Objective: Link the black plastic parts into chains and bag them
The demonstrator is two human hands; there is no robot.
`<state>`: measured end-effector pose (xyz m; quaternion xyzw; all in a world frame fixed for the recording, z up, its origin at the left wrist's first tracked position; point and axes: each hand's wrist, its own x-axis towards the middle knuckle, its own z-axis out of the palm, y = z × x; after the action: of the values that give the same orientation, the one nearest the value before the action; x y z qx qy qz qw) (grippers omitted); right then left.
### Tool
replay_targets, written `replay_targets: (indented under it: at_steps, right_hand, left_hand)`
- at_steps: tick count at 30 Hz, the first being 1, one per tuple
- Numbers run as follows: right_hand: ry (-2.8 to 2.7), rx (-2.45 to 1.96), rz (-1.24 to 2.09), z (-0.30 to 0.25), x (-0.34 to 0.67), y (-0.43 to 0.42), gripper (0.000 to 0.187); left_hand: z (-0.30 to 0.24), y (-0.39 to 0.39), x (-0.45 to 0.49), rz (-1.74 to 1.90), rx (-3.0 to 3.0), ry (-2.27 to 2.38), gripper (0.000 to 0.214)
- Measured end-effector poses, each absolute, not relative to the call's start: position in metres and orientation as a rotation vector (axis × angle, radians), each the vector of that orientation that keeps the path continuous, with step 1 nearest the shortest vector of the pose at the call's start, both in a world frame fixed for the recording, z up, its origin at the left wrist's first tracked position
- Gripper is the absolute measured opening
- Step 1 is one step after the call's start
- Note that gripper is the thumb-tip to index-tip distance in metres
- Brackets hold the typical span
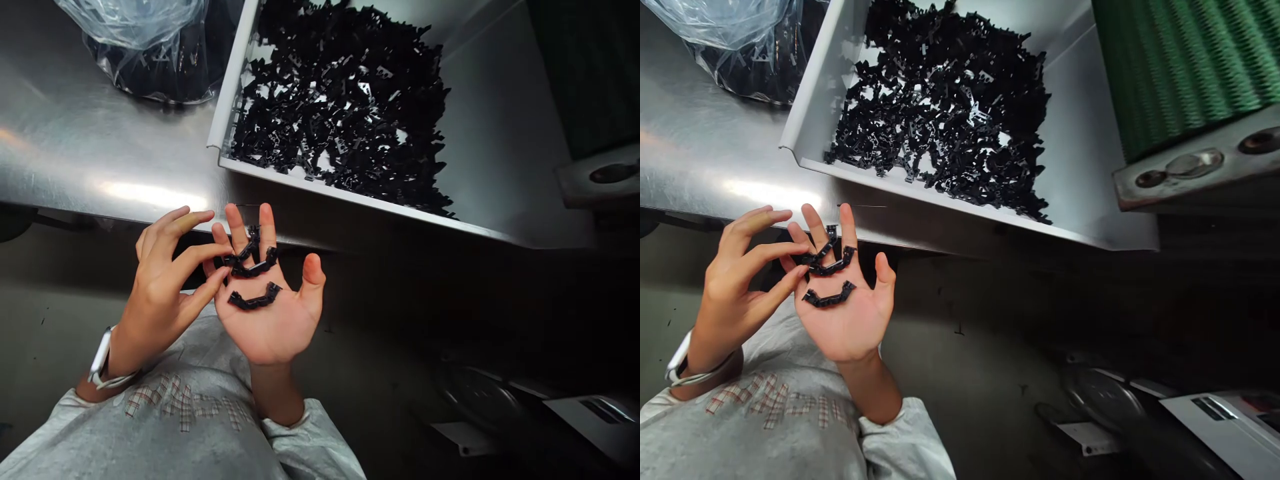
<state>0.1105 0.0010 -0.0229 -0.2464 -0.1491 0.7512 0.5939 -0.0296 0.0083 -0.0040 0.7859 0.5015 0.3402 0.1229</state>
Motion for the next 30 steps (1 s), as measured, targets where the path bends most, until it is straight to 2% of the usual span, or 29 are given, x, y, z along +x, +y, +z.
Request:
replay_targets:
  at_steps: [5,16,26,30]
  right_hand:
    - [-0.35,-0.494,1.76,-0.026,0.1121,-0.0004,0.058]
    - [-0.445,-0.673,1.754,-0.0208,0.1091,0.0011,0.074]
    - [-0.296,-0.587,1.783,-0.0197,0.1075,-0.0005,0.068]
    - [-0.377,-0.624,1.769,-0.0206,0.1092,0.0001,0.071]
  left_hand:
    - [-0.0049,0.0098,-0.0305,1.004,2.32,1.44,0.024]
    - [-0.0042,0.0104,-0.0265,1.087,2.238,1.496,0.021]
    - [-0.0087,0.0094,-0.0266,1.183,2.164,1.443,0.032]
    - [-0.0061,0.0041,-0.028,1.162,2.215,1.41,0.028]
